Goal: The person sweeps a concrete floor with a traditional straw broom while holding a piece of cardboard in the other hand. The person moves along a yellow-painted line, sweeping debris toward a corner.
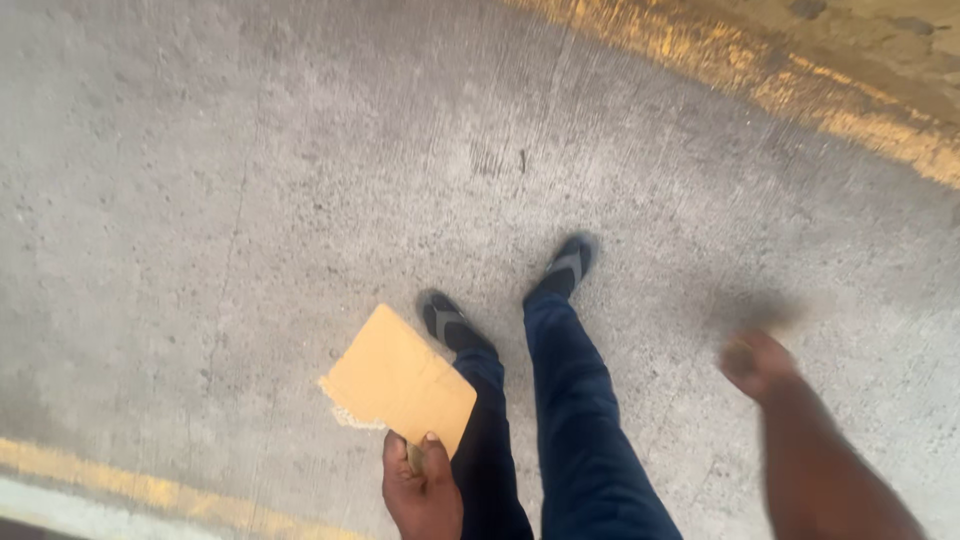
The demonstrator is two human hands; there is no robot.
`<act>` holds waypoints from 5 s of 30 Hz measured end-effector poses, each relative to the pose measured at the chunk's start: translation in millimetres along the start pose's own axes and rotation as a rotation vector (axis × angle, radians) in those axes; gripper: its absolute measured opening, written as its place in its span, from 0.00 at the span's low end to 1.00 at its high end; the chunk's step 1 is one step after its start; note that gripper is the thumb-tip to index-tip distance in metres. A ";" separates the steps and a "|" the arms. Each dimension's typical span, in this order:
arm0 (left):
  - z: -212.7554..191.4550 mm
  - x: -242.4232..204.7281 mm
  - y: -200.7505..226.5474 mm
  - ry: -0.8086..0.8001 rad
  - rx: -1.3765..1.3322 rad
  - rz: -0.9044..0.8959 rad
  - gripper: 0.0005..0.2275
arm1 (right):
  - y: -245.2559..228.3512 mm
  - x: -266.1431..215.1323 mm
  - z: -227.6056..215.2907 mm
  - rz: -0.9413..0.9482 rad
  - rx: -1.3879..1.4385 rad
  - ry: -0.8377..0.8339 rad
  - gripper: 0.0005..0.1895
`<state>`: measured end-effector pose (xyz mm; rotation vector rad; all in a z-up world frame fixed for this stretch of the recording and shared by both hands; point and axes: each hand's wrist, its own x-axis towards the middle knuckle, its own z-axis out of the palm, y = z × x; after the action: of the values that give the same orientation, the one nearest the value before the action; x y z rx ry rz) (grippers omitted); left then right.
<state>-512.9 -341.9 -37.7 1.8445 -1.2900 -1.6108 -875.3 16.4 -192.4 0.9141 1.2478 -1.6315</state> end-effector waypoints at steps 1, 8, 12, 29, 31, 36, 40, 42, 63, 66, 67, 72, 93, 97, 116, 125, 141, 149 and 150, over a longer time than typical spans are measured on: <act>6.3 -0.4 1.7 0.007 -0.014 -0.032 0.15 | 10.5 30.3 27.7 0.081 -0.384 0.344 0.06; 58.6 -4.9 38.1 -0.108 -0.059 -0.001 0.13 | 101.0 76.2 257.7 0.006 -1.887 -0.313 0.50; 99.7 1.0 71.1 -0.162 0.057 0.095 0.10 | 44.0 -0.6 223.2 -0.427 -1.617 -0.348 0.52; 198.3 -13.1 59.7 -0.106 0.174 -0.059 0.12 | -40.6 155.2 78.3 0.004 -1.434 0.022 0.19; 208.6 -11.5 70.5 -0.159 0.062 0.027 0.13 | 17.0 158.3 179.2 -0.025 -1.773 -0.260 0.29; 216.6 -7.7 100.8 -0.145 -0.091 0.028 0.12 | 18.6 91.4 309.7 -0.117 -1.928 -0.510 0.46; 202.9 8.7 115.4 -0.062 -0.139 0.053 0.12 | -26.9 38.8 254.6 -0.490 -1.622 -0.396 0.48; 193.0 23.8 115.0 -0.014 -0.139 0.029 0.12 | -56.9 12.3 191.4 -0.331 -1.524 -0.129 0.50; 66.7 158.5 105.0 0.468 -0.214 -0.138 0.14 | 86.1 160.2 674.2 -0.241 -2.281 -0.782 0.53; 68.0 166.2 117.4 0.479 -0.264 -0.209 0.15 | 58.8 98.7 610.7 -0.241 -1.947 -0.504 0.52; 68.8 170.2 121.1 0.488 -0.344 -0.167 0.16 | 55.7 83.3 581.2 -0.354 -1.851 -0.454 0.54; 64.5 170.0 122.0 0.532 -0.435 -0.324 0.17 | 73.8 60.8 441.4 0.002 -1.149 0.299 0.40; 33.7 238.6 178.2 0.842 -0.623 -0.353 0.16 | -77.8 103.2 605.0 -0.012 -1.505 0.153 0.29; 37.9 276.0 194.1 0.887 -0.682 -0.468 0.16 | -40.2 206.4 700.5 0.221 -0.956 0.413 0.11; 78.4 369.8 274.8 1.239 -0.916 -0.627 0.17 | 72.5 197.8 887.8 -0.021 -1.913 -0.194 0.34; 106.9 342.5 249.0 1.523 -0.941 -0.834 0.15 | 233.9 166.5 957.9 0.357 -2.824 -1.075 0.52; 193.7 236.2 229.2 1.785 -0.897 -1.201 0.12 | 283.0 268.1 930.8 -0.111 -3.255 -0.910 0.25; 198.9 254.8 228.6 1.942 -0.893 -1.038 0.13 | 282.5 214.4 1062.2 -0.132 -2.617 -0.874 0.26; 194.1 262.6 229.3 1.952 -0.906 -0.982 0.13 | 270.7 204.6 1025.8 -0.052 -2.727 -0.935 0.26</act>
<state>-799.3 -618.0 -67.5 1.9808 1.0541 0.1243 -744.8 -1055.3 -234.8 -1.3674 1.2930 0.6151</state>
